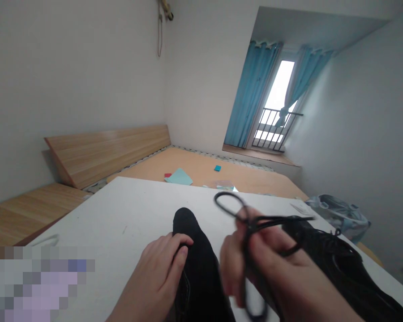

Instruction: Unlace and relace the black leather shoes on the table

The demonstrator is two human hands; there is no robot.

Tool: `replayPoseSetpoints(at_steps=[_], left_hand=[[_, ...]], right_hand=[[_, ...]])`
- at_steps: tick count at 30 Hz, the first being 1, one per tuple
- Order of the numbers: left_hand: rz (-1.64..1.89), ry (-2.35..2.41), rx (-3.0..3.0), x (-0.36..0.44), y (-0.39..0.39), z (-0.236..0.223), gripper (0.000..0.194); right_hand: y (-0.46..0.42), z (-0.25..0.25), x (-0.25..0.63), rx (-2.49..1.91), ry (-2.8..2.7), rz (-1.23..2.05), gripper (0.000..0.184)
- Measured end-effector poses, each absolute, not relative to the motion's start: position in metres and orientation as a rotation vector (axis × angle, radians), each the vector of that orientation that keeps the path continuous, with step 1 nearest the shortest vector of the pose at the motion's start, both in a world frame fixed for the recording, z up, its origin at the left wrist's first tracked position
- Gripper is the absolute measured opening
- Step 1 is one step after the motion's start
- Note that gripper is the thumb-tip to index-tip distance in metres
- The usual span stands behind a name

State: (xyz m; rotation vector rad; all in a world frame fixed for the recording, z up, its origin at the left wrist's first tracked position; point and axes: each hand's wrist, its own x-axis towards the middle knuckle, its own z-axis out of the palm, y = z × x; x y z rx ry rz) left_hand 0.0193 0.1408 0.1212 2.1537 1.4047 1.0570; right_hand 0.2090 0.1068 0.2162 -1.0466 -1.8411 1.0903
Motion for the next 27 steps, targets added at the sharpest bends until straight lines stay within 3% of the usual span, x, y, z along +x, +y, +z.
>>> replayPoseSetpoints(at_steps=[2, 4, 6, 9, 12, 18, 20, 24, 27], left_hand=[[1.053, 1.347, 2.143, 0.018, 0.142, 0.120, 0.035], [1.080, 1.314, 2.151, 0.016, 0.143, 0.117, 0.037], [1.132, 1.338, 2.185, 0.015, 0.144, 0.114, 0.038], [1.163, 1.429, 2.231, 0.015, 0.144, 0.111, 0.035], [1.130, 1.468, 2.221, 0.018, 0.141, 0.110, 0.032], [1.257, 1.521, 2.152, 0.023, 0.133, 0.121, 0.039], [1.287, 1.559, 2.174, 0.024, 0.132, 0.125, 0.034], [1.211, 1.364, 2.294, 0.024, 0.131, 0.131, 0.023], [1.192, 1.240, 2.347, 0.023, 0.131, 0.134, 0.025]], right_hand=[[0.117, 0.208, 0.197, -1.155, -2.033, 1.030, 0.022], [0.125, 0.195, 0.188, -1.371, -2.292, 0.743, 0.004], [0.129, 0.183, 0.184, -1.441, -2.510, 0.463, 0.013], [0.129, 0.180, 0.190, -1.296, -2.705, 0.369, 0.050], [0.123, 0.200, 0.209, -1.241, -2.689, 0.445, 0.069], [0.117, 0.222, 0.241, -1.790, -2.721, 0.562, 0.028], [0.118, 0.217, 0.239, -1.677, -2.949, 0.657, 0.019], [0.121, 0.216, 0.233, -1.383, -3.053, 0.848, 0.022], [0.126, 0.224, 0.235, -1.113, -2.745, 1.337, 0.020]])
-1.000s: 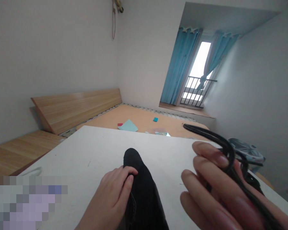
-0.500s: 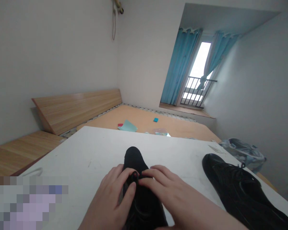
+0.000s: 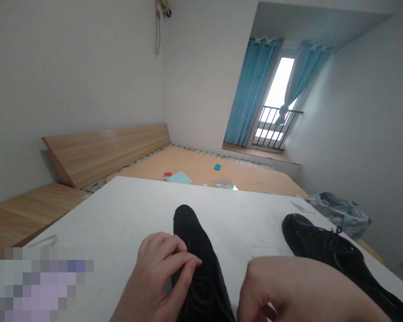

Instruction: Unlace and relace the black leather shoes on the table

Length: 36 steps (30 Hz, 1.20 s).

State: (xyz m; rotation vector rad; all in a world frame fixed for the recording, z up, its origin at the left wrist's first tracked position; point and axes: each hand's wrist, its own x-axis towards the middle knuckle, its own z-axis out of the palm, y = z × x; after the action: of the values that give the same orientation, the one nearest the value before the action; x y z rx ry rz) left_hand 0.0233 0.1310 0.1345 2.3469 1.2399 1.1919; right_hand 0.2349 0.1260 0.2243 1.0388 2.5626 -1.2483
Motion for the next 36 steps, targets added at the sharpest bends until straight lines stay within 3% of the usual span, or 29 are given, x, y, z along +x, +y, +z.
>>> replayPoseSetpoints(at_steps=[5, 7, 8, 10, 15, 22, 29, 36], left_hand=[[1.175, 1.187, 2.440, 0.023, 0.131, 0.134, 0.026], [1.180, 1.153, 2.486, 0.023, 0.132, 0.132, 0.026], [1.187, 1.138, 2.510, 0.023, 0.133, 0.130, 0.026], [1.204, 1.119, 2.555, 0.022, 0.135, 0.129, 0.023], [1.222, 1.145, 2.545, 0.023, 0.133, 0.130, 0.021], [1.225, 1.117, 2.502, 0.022, 0.128, 0.135, 0.027], [1.220, 1.135, 2.522, 0.024, 0.128, 0.137, 0.025], [1.315, 1.136, 2.563, 0.019, 0.131, 0.131, 0.013]], right_hand=[[0.131, 0.220, 0.225, 1.025, 2.356, -2.759, 0.037], [0.131, 0.213, 0.215, 1.084, 2.245, -3.070, 0.041], [0.130, 0.211, 0.210, 1.154, 2.260, -3.054, 0.040], [0.130, 0.208, 0.204, 1.434, 2.501, -2.652, 0.037], [0.131, 0.205, 0.204, 1.983, 3.202, -0.626, 0.028], [0.145, 0.191, 0.212, 1.980, 3.275, 0.754, 0.016], [0.147, 0.190, 0.217, 1.826, 3.281, 1.137, 0.014], [0.131, 0.183, 0.193, 1.197, 3.303, 0.587, 0.012]])
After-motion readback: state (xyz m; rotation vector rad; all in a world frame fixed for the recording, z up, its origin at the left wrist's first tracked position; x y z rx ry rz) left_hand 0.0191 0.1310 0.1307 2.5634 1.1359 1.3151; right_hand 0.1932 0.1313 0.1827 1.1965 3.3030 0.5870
